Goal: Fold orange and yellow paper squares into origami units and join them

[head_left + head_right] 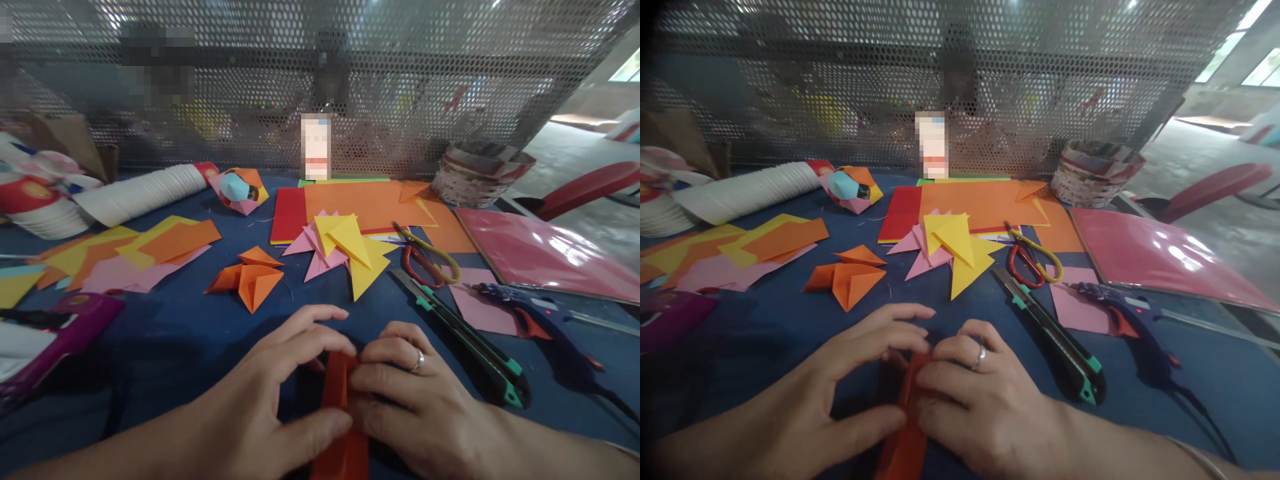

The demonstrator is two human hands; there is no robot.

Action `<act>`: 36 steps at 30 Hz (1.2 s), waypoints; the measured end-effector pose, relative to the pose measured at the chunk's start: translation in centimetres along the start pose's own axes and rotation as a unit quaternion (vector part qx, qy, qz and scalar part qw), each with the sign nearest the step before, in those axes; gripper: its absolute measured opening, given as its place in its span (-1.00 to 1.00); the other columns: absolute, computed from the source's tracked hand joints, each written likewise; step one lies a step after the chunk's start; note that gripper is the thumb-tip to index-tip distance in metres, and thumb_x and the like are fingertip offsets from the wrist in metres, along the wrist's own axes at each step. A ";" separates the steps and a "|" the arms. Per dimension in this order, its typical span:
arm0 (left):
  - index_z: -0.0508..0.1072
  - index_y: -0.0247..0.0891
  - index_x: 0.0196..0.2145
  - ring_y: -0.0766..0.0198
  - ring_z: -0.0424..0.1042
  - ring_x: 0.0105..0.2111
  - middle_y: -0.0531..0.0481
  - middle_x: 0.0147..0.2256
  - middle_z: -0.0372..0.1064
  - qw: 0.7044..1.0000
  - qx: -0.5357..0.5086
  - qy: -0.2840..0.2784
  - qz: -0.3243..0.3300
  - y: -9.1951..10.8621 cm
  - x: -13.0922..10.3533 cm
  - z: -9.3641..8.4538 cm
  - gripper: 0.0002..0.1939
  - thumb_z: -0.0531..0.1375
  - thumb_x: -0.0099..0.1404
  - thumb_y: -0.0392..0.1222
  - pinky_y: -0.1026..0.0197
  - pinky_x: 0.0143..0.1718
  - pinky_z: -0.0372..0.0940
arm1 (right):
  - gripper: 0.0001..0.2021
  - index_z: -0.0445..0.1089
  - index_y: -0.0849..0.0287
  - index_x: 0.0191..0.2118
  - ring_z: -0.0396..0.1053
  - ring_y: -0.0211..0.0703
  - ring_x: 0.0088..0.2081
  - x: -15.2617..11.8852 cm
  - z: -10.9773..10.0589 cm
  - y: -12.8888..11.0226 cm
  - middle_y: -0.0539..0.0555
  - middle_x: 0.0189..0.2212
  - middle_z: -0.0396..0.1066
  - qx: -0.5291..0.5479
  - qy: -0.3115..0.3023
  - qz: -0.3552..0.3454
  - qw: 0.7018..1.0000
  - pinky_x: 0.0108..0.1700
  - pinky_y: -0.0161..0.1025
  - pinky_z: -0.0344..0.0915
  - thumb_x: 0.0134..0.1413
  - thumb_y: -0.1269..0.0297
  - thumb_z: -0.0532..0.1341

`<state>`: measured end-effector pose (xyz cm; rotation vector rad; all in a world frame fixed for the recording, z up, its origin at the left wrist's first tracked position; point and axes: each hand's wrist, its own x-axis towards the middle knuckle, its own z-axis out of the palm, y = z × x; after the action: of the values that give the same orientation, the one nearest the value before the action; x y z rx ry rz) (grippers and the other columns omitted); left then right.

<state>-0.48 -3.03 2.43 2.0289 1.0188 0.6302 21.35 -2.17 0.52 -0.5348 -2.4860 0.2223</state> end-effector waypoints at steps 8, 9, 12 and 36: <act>0.30 -0.18 -0.38 0.25 0.39 -0.26 0.07 -0.37 0.39 0.993 0.042 0.004 0.107 -1.3 -0.2 -1.6 -0.95 0.16 0.21 -0.25 0.10 0.01 0.20 | -0.81 0.39 0.15 -0.19 0.26 -0.15 -0.12 -0.4 -0.1 0.7 -0.04 -0.22 0.48 -0.005 -0.012 0.044 0.999 -0.02 -0.09 0.04 0.24 0.48 0.06; 0.32 -0.18 -0.31 0.23 0.39 -0.27 0.05 -0.38 0.39 0.988 0.070 -0.006 0.136 -1.5 -0.3 -1.5 -0.92 0.15 0.20 -0.22 0.02 0.07 0.14 | -0.80 0.39 0.15 -0.17 0.27 -0.15 -0.12 -0.4 -0.1 0.7 -0.04 -0.20 0.48 -0.004 -0.015 0.046 0.999 -0.02 -0.09 0.03 0.25 0.48 0.04; 0.32 -0.18 -0.11 0.22 0.39 -0.32 0.02 -0.35 0.41 0.967 0.146 -0.036 0.207 -2.0 -0.6 -1.1 -0.72 0.14 0.21 -0.16 0.00 0.06 0.12 | -0.77 0.39 0.15 -0.13 0.27 -0.16 -0.10 -0.4 0.1 0.7 -0.03 -0.16 0.48 -0.009 -0.014 0.052 0.999 0.00 -0.09 0.01 0.27 0.48 0.01; 0.45 -0.31 -0.23 0.25 0.46 -0.19 -0.04 -0.23 0.52 0.914 0.283 0.061 0.283 -3.6 -3.3 0.1 -0.77 0.03 0.24 -0.40 0.24 0.02 0.25 | -0.80 0.30 0.18 -0.44 0.28 -0.19 -0.30 -0.2 -0.8 0.1 0.03 -0.39 0.41 0.018 -0.146 0.026 0.989 -0.10 -0.10 0.12 0.21 0.37 0.05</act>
<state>-3.87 -4.42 -0.81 2.8778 0.7199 0.8319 22.02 -2.19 1.05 -0.5885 -2.7467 0.3896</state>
